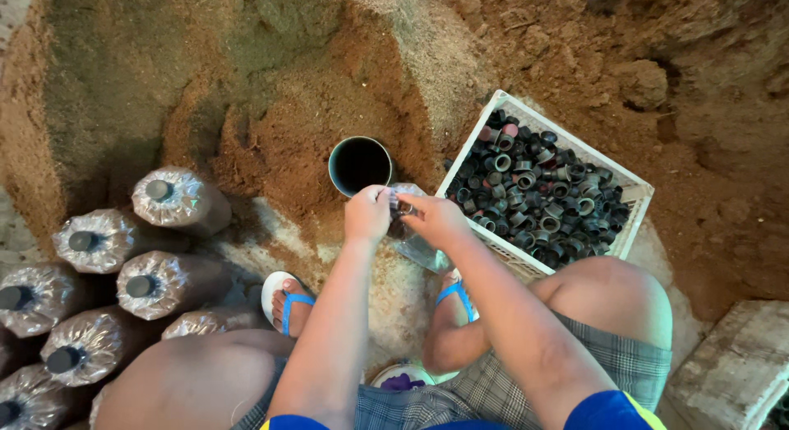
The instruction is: The person sits on the floor and fills clear plastic bottles with brown granular material using a cylindrical metal scoop. They then place a black cap on each bottle and set it aside with others.
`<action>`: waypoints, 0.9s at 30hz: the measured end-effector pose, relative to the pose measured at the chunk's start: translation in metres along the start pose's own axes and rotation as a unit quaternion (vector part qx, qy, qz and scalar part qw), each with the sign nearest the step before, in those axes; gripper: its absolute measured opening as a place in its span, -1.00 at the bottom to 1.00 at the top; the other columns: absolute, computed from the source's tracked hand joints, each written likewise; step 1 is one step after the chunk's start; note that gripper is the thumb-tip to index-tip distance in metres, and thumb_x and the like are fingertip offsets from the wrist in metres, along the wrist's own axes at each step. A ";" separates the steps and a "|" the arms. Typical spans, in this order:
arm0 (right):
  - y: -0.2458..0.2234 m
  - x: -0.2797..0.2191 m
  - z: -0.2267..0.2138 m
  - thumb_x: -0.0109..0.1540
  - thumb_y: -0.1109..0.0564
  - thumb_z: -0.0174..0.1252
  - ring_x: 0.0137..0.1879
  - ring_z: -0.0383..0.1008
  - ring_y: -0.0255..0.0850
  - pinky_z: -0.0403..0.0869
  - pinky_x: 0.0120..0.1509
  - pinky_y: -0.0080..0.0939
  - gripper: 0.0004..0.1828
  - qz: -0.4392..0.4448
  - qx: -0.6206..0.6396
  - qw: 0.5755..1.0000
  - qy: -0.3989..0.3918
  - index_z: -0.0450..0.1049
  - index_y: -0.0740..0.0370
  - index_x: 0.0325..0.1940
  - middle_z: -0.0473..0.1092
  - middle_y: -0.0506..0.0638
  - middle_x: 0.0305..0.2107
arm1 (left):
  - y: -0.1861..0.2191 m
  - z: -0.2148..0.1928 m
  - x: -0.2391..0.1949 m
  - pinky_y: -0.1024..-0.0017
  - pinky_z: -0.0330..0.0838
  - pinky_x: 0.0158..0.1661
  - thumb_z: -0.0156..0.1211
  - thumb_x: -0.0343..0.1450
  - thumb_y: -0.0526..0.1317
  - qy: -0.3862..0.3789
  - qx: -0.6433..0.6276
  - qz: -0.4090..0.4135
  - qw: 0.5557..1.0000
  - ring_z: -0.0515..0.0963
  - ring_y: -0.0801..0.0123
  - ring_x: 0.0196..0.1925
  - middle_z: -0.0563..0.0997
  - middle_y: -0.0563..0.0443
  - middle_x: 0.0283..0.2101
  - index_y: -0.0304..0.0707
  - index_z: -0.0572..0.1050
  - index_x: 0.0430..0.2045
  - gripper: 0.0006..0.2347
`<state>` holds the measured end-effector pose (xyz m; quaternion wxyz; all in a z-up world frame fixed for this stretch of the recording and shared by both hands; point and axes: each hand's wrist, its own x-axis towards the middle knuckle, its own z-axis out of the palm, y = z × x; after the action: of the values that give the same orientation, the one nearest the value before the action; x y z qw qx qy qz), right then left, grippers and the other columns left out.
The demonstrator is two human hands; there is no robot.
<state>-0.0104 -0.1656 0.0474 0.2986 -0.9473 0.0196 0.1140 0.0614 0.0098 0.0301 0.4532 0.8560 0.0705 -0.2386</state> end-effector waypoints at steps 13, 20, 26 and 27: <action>-0.006 0.008 0.004 0.28 -0.16 -0.03 -0.06 0.61 0.09 0.55 0.05 0.11 -0.74 0.087 -0.104 0.990 -0.049 0.52 -0.14 -0.14 0.57 0.02 -0.36 | 0.008 0.028 -0.059 0.09 0.33 0.21 0.00 0.50 -0.10 0.127 0.201 0.317 0.918 0.41 0.26 0.34 0.51 0.13 0.30 -0.04 0.48 0.19 -0.65; 0.007 -0.011 0.029 0.34 -0.21 -0.15 0.04 0.57 0.13 0.53 0.12 0.18 -0.48 0.065 -0.139 0.988 0.036 0.26 -0.28 0.41 0.53 0.13 -0.14 | -0.011 0.040 -0.044 0.13 0.36 0.12 0.17 0.45 -0.01 0.175 0.145 0.354 0.907 0.50 0.22 0.26 0.58 0.04 0.21 -0.12 0.49 0.17 -0.59; 0.030 -0.010 0.053 0.27 -0.17 0.06 -0.14 0.49 0.12 0.55 -0.06 0.04 -0.50 -0.044 -0.139 0.965 0.218 0.43 -0.24 0.31 0.36 0.06 -0.28 | -0.027 0.053 -0.023 0.22 0.47 0.03 0.35 0.31 0.08 0.239 0.102 0.348 0.901 0.58 0.23 0.17 0.66 0.20 0.11 0.05 0.62 -0.02 -0.61; 0.031 -0.011 0.054 0.25 -0.17 0.09 -0.13 0.48 0.12 0.55 -0.06 0.03 -0.49 -0.051 -0.124 0.964 0.230 0.43 -0.25 0.31 0.34 0.05 -0.25 | -0.029 0.053 -0.022 0.20 0.50 0.02 0.40 0.26 0.10 0.250 0.097 0.330 0.905 0.59 0.19 0.17 0.67 0.21 0.10 0.09 0.63 -0.03 -0.58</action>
<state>-0.0351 -0.1609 -0.0102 0.1715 -0.9774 0.0249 -0.1212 0.0137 -0.0146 -0.0058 0.3883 0.9017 -0.1285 0.1401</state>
